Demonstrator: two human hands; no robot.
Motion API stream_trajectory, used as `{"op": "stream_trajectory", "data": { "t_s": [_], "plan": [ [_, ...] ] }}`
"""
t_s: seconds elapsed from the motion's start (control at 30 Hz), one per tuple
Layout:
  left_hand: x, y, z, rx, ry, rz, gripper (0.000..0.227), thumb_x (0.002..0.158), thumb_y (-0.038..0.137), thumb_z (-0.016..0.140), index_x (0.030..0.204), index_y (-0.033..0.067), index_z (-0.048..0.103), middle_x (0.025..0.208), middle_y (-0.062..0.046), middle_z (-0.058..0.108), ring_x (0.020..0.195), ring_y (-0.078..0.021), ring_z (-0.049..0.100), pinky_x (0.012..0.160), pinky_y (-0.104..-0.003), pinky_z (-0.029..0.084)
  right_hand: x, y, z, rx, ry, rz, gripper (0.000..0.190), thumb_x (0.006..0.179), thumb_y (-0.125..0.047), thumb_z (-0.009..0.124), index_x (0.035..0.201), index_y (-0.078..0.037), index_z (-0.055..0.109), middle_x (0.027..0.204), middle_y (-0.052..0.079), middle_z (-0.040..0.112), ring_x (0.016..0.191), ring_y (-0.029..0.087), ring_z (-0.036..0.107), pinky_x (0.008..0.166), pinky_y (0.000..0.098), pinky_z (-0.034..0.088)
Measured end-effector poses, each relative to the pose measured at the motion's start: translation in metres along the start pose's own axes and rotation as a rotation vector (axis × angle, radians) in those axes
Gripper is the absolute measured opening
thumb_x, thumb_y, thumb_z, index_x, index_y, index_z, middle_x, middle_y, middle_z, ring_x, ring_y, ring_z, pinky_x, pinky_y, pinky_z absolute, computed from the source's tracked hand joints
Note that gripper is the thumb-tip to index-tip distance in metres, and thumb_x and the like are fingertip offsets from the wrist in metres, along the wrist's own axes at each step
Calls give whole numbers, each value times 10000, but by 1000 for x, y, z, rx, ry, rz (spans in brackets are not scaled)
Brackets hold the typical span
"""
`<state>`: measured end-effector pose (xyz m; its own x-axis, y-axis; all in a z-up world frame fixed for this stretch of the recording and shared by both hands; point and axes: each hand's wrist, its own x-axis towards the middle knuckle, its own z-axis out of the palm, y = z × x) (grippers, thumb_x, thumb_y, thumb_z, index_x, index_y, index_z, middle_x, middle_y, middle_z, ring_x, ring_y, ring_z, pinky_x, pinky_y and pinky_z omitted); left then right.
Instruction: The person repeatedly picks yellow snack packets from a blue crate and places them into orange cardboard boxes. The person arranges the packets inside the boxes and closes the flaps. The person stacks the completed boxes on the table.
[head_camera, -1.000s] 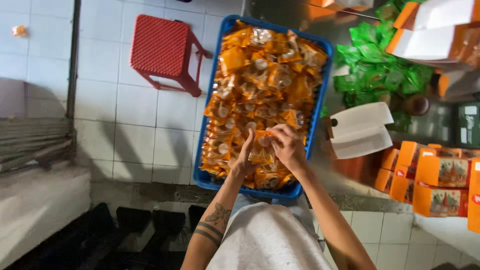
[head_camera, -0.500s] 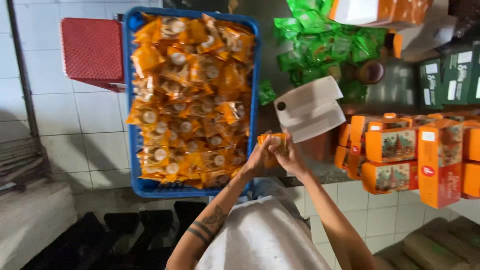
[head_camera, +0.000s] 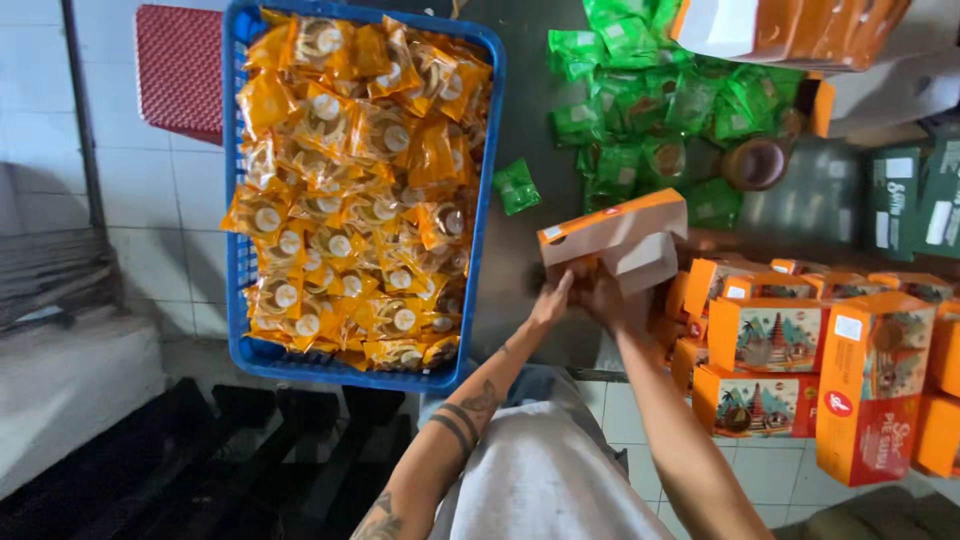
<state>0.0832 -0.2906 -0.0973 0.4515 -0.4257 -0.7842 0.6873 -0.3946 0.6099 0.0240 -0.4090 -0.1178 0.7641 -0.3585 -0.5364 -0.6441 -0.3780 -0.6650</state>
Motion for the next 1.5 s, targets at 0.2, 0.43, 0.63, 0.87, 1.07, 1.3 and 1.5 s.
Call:
{"op": "stream_trajectory", "data": {
  "t_s": [0.2, 0.43, 0.63, 0.87, 1.07, 1.3, 1.5],
  "plan": [
    [-66, 16, -38, 151, 18, 58, 1042, 1016, 707, 390, 1635, -103, 172, 1668, -342, 235, 1572, -428, 210, 1317, -515, 170, -23, -37, 44, -154, 126, 77, 739, 1012, -501, 613, 1527, -50, 335, 1290, 296, 649, 1238, 465, 630, 1052, 673, 489],
    [-82, -22, -176, 465, 1035, 583, 473, 951, 127, 638, 1415, 72, 563, 1332, -184, 575, 1239, -396, 575, 1119, -507, 427, -34, -133, 80, -131, 545, -645, 323, 978, -312, 745, 1212, -102, 669, 1118, 62, 653, 1019, 265, 659, 923, 374, 521],
    [-56, 5, -225, 641, 1096, 268, 498, 874, 245, 707, 1331, 144, 536, 1179, -127, 579, 1008, -409, 636, 823, -546, 590, 15, -227, 132, -309, 471, -791, 481, 852, -419, 822, 1162, -86, 666, 1073, 127, 648, 920, 366, 689, 751, 462, 574],
    [-77, 8, -253, 365, 866, 367, 172, 947, 313, 686, 921, 176, 585, 872, -44, 611, 867, -308, 660, 793, -445, 535, 8, -221, 121, -277, 501, -590, 77, 1006, -153, 671, 1038, -110, 726, 925, 84, 689, 837, 351, 730, 662, 396, 593],
    [-126, -28, -305, -193, 511, 810, 236, 1050, 15, 569, 1284, -15, 577, 1062, -159, 619, 1052, -311, 720, 900, -402, 582, -47, -241, 149, -212, 648, -891, 73, 1017, -157, 701, 980, -138, 761, 1007, 13, 711, 862, 254, 723, 771, 341, 579],
    [-166, -58, -374, -734, 407, 377, 649, 1090, 316, 604, 1568, -56, 370, 909, -113, 672, 678, -129, 648, 572, -247, 523, -106, -282, 258, -229, 504, -1190, 187, 983, -168, 646, 1082, -190, 803, 1207, 23, 756, 1115, 254, 742, 943, 339, 596],
    [-208, -34, -403, -1143, 148, 228, 574, 1015, 502, 674, 1336, 26, 688, 1184, -192, 732, 1014, -298, 741, 877, -490, 614, -116, -339, 274, -149, 197, -1243, 155, 997, -134, 597, 993, -118, 752, 1083, 110, 749, 1035, 318, 751, 956, 426, 608]
  ]
}}
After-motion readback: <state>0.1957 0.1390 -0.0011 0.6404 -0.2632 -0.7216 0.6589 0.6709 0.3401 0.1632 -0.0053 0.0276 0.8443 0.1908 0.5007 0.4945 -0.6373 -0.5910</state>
